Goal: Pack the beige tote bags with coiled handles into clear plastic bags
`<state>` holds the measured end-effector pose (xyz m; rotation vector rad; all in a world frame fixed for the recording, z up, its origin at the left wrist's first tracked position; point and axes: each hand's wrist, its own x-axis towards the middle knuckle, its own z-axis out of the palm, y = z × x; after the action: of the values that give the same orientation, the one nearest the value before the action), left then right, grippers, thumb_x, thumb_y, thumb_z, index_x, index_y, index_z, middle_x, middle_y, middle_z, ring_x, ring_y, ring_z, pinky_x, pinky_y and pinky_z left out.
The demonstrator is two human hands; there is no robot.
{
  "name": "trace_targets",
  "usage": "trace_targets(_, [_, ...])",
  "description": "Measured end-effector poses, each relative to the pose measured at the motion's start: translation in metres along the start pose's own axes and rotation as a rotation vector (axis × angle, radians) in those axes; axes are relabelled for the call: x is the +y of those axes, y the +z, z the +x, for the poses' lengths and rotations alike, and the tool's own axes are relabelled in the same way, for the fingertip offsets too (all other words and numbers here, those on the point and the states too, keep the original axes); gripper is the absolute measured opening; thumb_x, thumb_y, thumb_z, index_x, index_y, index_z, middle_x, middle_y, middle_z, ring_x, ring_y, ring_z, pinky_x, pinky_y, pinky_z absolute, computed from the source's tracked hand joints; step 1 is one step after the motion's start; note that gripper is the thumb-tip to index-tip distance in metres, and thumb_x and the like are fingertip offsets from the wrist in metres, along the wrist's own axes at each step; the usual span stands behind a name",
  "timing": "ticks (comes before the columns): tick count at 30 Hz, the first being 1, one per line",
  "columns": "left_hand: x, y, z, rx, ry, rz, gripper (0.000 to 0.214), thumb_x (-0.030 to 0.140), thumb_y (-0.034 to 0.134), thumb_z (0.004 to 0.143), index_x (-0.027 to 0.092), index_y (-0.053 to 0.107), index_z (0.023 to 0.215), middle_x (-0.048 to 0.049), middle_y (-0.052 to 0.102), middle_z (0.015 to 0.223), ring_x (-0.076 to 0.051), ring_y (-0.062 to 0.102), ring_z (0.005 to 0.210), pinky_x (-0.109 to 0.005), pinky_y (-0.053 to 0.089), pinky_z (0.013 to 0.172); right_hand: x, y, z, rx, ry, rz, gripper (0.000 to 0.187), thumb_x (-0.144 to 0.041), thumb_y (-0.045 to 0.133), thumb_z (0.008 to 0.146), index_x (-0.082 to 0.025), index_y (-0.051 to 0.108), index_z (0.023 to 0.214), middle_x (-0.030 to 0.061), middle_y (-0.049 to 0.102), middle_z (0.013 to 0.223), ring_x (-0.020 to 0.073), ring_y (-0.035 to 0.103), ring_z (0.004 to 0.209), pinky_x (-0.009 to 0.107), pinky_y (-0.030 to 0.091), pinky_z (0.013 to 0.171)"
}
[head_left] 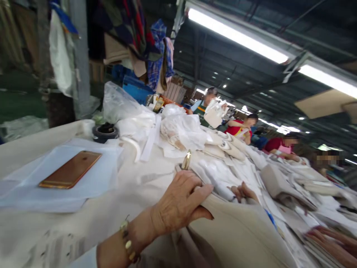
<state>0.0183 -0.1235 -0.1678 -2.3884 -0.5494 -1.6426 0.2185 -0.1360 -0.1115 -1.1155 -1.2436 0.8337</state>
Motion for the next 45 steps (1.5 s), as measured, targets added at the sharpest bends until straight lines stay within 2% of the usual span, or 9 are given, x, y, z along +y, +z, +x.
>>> trace_targets(5, [-0.001,0.018,0.006,-0.028,0.062,-0.006,0.052,0.048,0.051,0.087,0.009,0.046,0.120,-0.0089,0.058,0.089,-0.021,0.052,0.082,-0.037,0.044,0.073,0.002,-0.018,-0.017,0.141,0.056,0.037,0.044,-0.060,0.064,0.069,-0.021,0.051,0.055,0.0025,0.062,0.068,0.0191,0.060,0.069,0.031,0.050,0.063])
trace_targets(9, [-0.006,0.030,0.005,-0.042,0.036,0.016,0.052,0.047,0.047,0.090,0.012,0.041,0.127,-0.0089,0.059,0.091,-0.021,0.052,0.083,-0.038,0.042,0.074,-0.021,-0.040,-0.058,0.105,-0.385,-0.449,0.028,-0.045,0.056,0.083,-0.025,0.064,0.102,0.0063,0.063,0.114,0.0237,0.057,0.109,0.034,0.048,0.087])
trace_targets(13, [-0.007,0.033,0.009,-0.058,0.036,0.042,0.053,0.049,0.046,0.090,0.013,0.040,0.128,-0.0083,0.059,0.091,-0.021,0.052,0.083,-0.037,0.040,0.074,-0.040,-0.044,-0.077,-0.074,-0.785,-1.198,0.050,-0.035,0.067,0.077,-0.022,0.054,0.123,0.0094,0.060,0.121,0.0264,0.056,0.110,0.037,0.047,0.092])
trace_targets(16, [-0.005,0.030,0.013,-0.077,0.064,0.101,0.055,0.052,0.044,0.090,0.013,0.040,0.128,-0.0069,0.060,0.089,-0.021,0.053,0.080,-0.035,0.040,0.071,-0.041,-0.045,-0.070,-0.106,-0.898,-1.331,0.040,-0.027,0.063,0.079,-0.019,0.055,0.117,0.0080,0.064,0.110,0.0239,0.059,0.101,0.036,0.048,0.086])
trace_targets(23, [0.001,0.032,0.022,-0.068,0.107,0.144,0.052,0.059,0.039,0.088,0.013,0.047,0.111,-0.0048,0.062,0.081,-0.020,0.056,0.071,-0.035,0.039,0.065,-0.051,-0.044,-0.053,-0.350,-0.727,-1.252,0.006,-0.015,0.059,0.081,-0.021,0.057,0.080,0.0001,0.062,0.077,0.0159,0.057,0.073,0.028,0.042,0.065])
trace_targets(29, [0.002,0.028,0.026,-0.045,0.091,-0.056,0.026,0.041,0.047,0.091,0.018,0.052,0.103,-0.0021,0.064,0.080,-0.017,0.058,0.069,-0.029,0.042,0.066,-0.044,-0.040,-0.054,-0.277,-0.772,-1.245,0.015,-0.020,0.057,0.083,-0.019,0.051,0.069,-0.0009,0.059,0.071,0.0144,0.053,0.070,0.028,0.036,0.065])
trace_targets(34, [-0.004,0.009,0.051,-0.444,-0.205,-0.309,0.029,0.028,0.034,0.095,0.027,0.061,0.107,0.0041,0.067,0.072,-0.012,0.060,0.062,-0.019,0.040,0.057,-0.029,-0.039,-0.048,-0.200,-0.982,-1.244,0.026,-0.030,0.052,0.087,-0.018,0.049,0.064,-0.0021,0.055,0.064,0.0124,0.048,0.062,0.028,0.032,0.060])
trace_targets(39, [-0.002,-0.004,0.102,-0.941,-0.161,-0.261,0.024,0.011,0.050,0.082,0.023,0.068,0.072,0.0046,0.065,0.062,-0.011,0.057,0.058,-0.018,0.031,0.051,-0.029,-0.035,-0.047,-0.169,-1.081,-1.221,0.041,-0.036,0.036,0.096,-0.018,0.050,0.063,-0.0012,0.053,0.060,0.0121,0.047,0.059,0.028,0.033,0.059])
trace_targets(45, [0.005,0.010,0.115,-0.927,0.111,0.064,0.012,0.026,0.069,0.070,0.021,0.065,0.061,-0.0004,0.060,0.066,-0.017,0.056,0.066,-0.026,0.032,0.054,-0.034,-0.038,-0.056,-0.221,-1.071,-1.213,0.033,-0.022,0.037,0.095,-0.018,0.052,0.065,0.0002,0.055,0.061,0.0132,0.050,0.059,0.028,0.035,0.060])
